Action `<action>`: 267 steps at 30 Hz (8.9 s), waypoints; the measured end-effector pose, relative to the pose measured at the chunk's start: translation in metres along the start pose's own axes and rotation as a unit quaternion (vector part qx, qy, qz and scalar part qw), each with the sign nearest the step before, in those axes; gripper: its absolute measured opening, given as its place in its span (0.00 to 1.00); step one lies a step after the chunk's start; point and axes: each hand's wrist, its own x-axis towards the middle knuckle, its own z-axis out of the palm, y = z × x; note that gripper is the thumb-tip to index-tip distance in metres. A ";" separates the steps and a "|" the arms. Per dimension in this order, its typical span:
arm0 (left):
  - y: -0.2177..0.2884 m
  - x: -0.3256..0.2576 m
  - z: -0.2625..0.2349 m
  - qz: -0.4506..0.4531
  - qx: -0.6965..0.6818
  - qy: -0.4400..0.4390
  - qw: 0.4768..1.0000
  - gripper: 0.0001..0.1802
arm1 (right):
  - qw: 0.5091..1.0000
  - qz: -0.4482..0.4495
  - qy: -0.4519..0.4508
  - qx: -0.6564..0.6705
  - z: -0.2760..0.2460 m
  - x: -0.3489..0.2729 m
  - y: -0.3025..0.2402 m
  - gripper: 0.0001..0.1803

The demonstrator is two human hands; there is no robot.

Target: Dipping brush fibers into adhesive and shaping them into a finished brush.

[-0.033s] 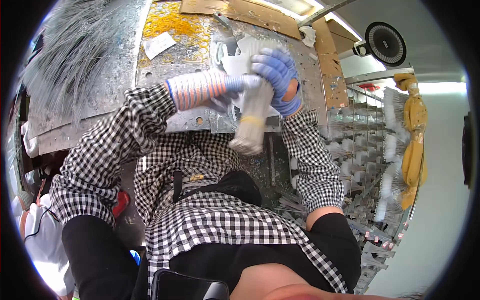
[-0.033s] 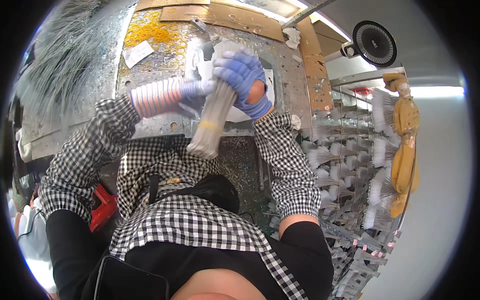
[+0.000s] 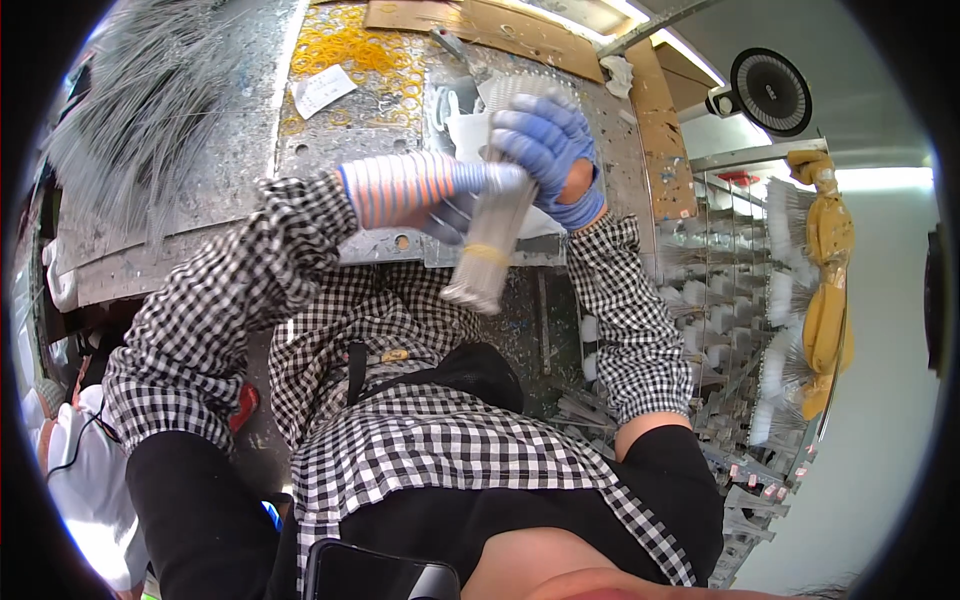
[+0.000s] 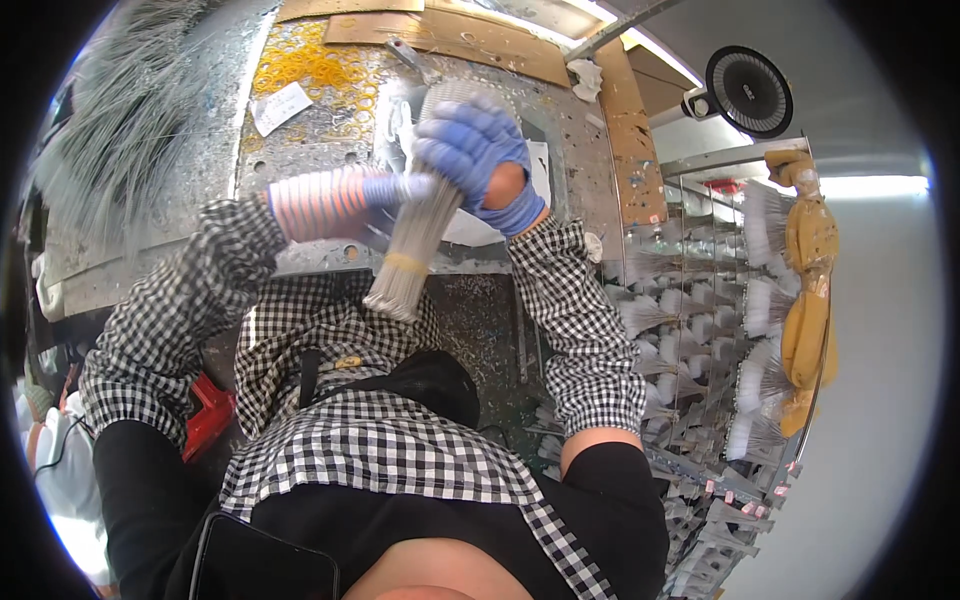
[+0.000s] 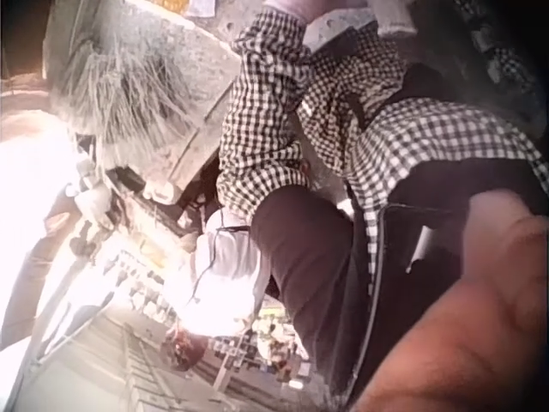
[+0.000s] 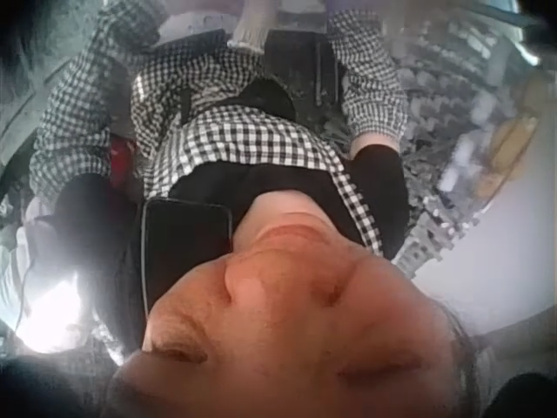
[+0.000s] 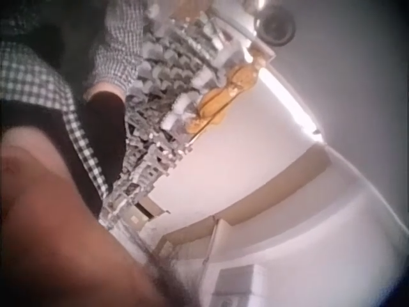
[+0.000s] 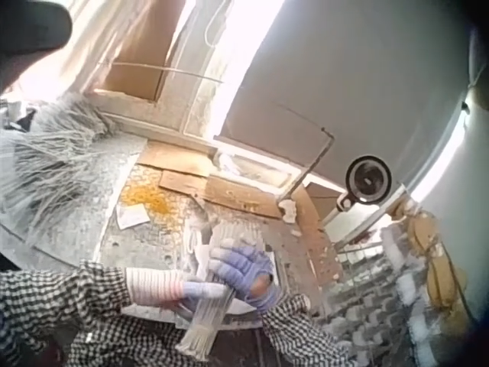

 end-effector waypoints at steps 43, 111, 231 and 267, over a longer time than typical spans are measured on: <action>-0.065 0.008 -0.020 0.298 -0.230 0.100 0.921 0.38 | 0.969 0.074 -0.100 0.211 -0.042 0.037 -0.045 0.27; 0.048 0.105 -0.012 0.425 0.507 0.255 0.705 0.33 | 0.800 0.511 -0.182 0.256 -0.003 -0.063 0.002 0.23; -0.108 -0.114 -0.044 -0.099 0.766 0.621 0.133 0.35 | 0.586 0.808 -0.001 -0.063 -0.111 -0.271 0.001 0.46; -0.242 -0.169 -0.002 -0.506 0.525 -0.360 -0.582 0.27 | 0.820 0.359 -0.066 0.440 -0.004 0.047 -0.198 0.18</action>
